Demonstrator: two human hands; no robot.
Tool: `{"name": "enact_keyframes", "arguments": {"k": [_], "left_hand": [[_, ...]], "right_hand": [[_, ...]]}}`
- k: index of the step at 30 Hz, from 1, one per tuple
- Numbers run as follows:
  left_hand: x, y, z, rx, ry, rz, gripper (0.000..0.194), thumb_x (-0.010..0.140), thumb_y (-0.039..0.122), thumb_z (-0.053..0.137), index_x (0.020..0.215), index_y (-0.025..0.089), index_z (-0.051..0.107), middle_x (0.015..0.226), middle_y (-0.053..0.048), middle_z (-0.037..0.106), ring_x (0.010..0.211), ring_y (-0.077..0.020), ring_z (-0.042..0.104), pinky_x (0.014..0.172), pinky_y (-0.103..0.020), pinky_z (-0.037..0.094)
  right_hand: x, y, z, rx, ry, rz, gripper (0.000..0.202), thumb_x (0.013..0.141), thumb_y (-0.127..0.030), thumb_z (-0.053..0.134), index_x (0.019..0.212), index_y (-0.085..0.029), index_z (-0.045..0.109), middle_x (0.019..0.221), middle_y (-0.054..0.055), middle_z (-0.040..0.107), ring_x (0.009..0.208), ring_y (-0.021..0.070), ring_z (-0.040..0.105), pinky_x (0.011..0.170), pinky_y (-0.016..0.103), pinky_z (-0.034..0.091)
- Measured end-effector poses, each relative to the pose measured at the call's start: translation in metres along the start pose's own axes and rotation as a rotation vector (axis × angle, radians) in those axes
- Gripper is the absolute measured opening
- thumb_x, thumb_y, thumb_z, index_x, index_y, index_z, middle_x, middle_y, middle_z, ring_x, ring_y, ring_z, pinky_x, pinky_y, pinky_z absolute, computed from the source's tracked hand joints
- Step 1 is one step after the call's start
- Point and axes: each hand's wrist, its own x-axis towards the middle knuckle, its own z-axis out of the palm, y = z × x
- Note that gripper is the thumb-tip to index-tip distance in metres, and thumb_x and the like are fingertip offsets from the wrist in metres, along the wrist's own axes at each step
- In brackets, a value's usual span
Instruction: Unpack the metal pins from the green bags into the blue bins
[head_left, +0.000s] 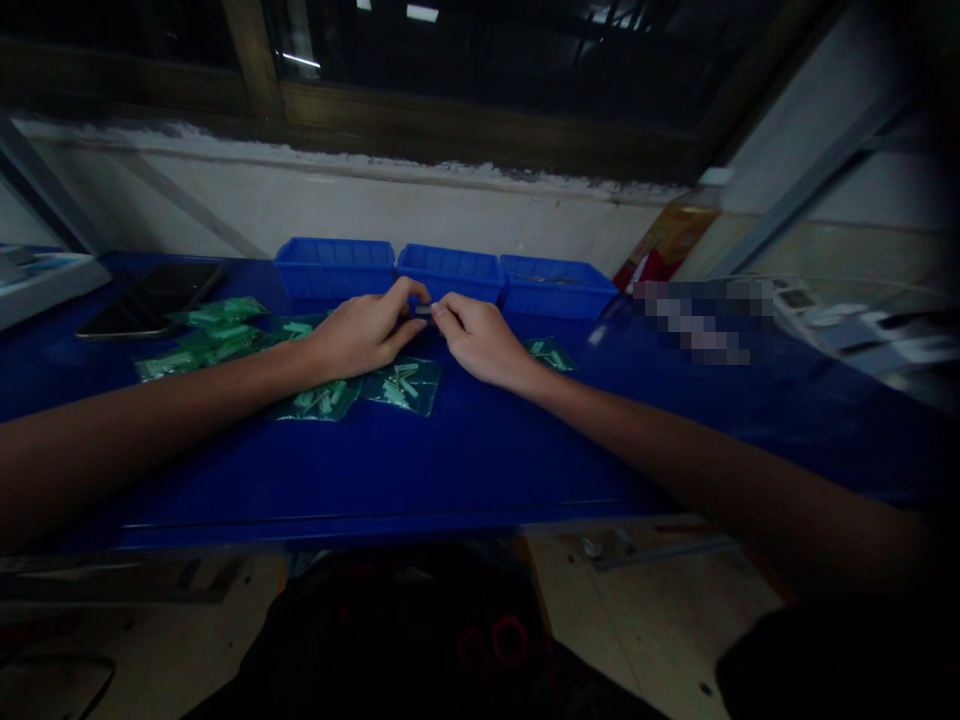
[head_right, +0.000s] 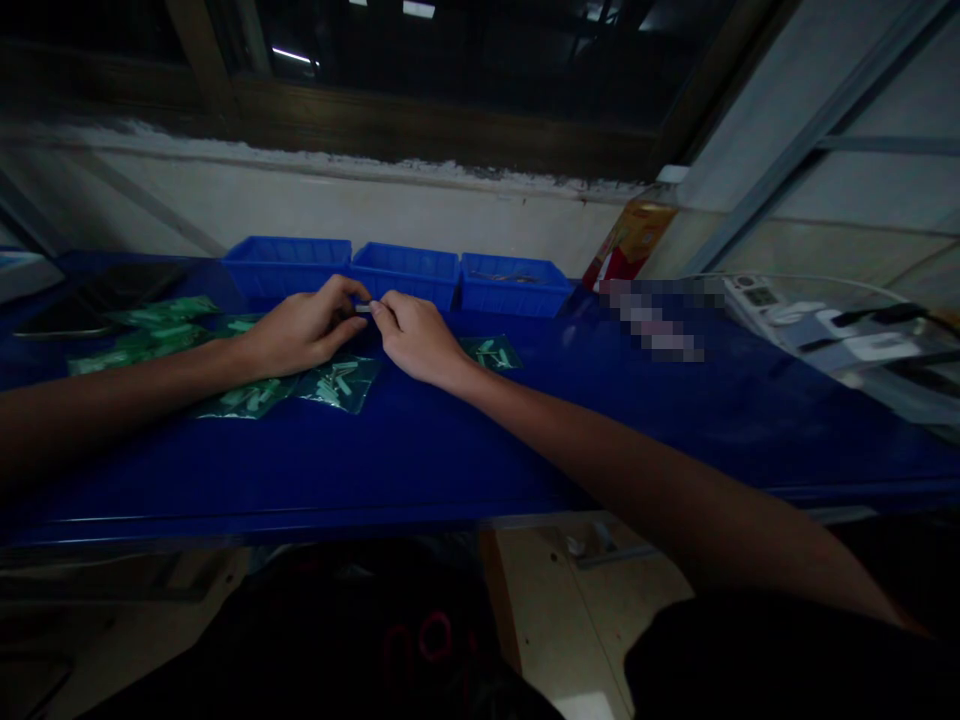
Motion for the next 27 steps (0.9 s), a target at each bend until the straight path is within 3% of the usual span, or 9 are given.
{"name": "enact_keyframes", "arguments": {"k": [4, 10, 13, 21, 27], "left_hand": [[-0.0003, -0.0019, 0.0011, 0.059, -0.004, -0.044, 0.031, 0.088, 0.032, 0.036, 0.11, 0.013, 0.045, 0.074, -0.005, 0.061, 0.065, -0.0166, 0.058, 0.066, -0.03, 0.044], [0.0005, -0.0036, 0.0023, 0.057, -0.012, -0.097, 0.03, 0.089, 0.029, 0.032, 0.106, 0.011, 0.048, 0.071, -0.006, 0.06, 0.063, -0.016, 0.057, 0.064, -0.03, 0.042], [0.0007, -0.0026, 0.0019, 0.046, -0.025, -0.094, 0.03, 0.089, 0.031, 0.03, 0.103, 0.012, 0.05, 0.071, -0.006, 0.061, 0.064, -0.0163, 0.058, 0.064, -0.03, 0.042], [-0.0005, 0.0004, -0.0006, 0.064, -0.026, -0.022, 0.034, 0.088, 0.031, 0.033, 0.115, 0.013, 0.042, 0.077, -0.007, 0.063, 0.066, -0.0169, 0.06, 0.061, -0.029, 0.042], [0.0001, -0.0002, 0.0007, 0.137, -0.02, -0.075, 0.033, 0.089, 0.031, 0.028, 0.11, 0.013, 0.046, 0.075, -0.008, 0.063, 0.066, -0.0191, 0.06, 0.06, -0.03, 0.042]], "right_hand": [[0.0001, 0.0018, 0.0, -0.002, -0.021, 0.004, 0.031, 0.089, -0.034, 0.035, 0.069, -0.016, 0.049, 0.063, 0.001, 0.049, 0.063, 0.0111, 0.043, 0.06, 0.026, 0.029], [-0.0029, 0.0041, 0.0018, 0.033, -0.05, -0.039, 0.015, 0.081, -0.028, 0.05, 0.09, -0.016, 0.049, 0.062, -0.003, 0.047, 0.059, 0.0103, 0.042, 0.058, 0.025, 0.029], [-0.0028, 0.0047, 0.0017, 0.004, -0.05, -0.079, 0.01, 0.082, -0.027, 0.048, 0.083, -0.017, 0.05, 0.065, -0.002, 0.048, 0.062, 0.0105, 0.043, 0.06, 0.025, 0.03], [0.0002, 0.0033, -0.0005, -0.055, -0.032, -0.091, 0.026, 0.089, -0.031, 0.036, 0.069, -0.017, 0.046, 0.066, 0.0, 0.048, 0.064, 0.0113, 0.044, 0.062, 0.026, 0.03], [-0.0031, 0.0063, 0.0005, -0.022, -0.054, -0.102, 0.017, 0.085, -0.032, 0.044, 0.093, -0.017, 0.046, 0.062, -0.003, 0.048, 0.06, 0.0116, 0.045, 0.059, 0.026, 0.032]]}}
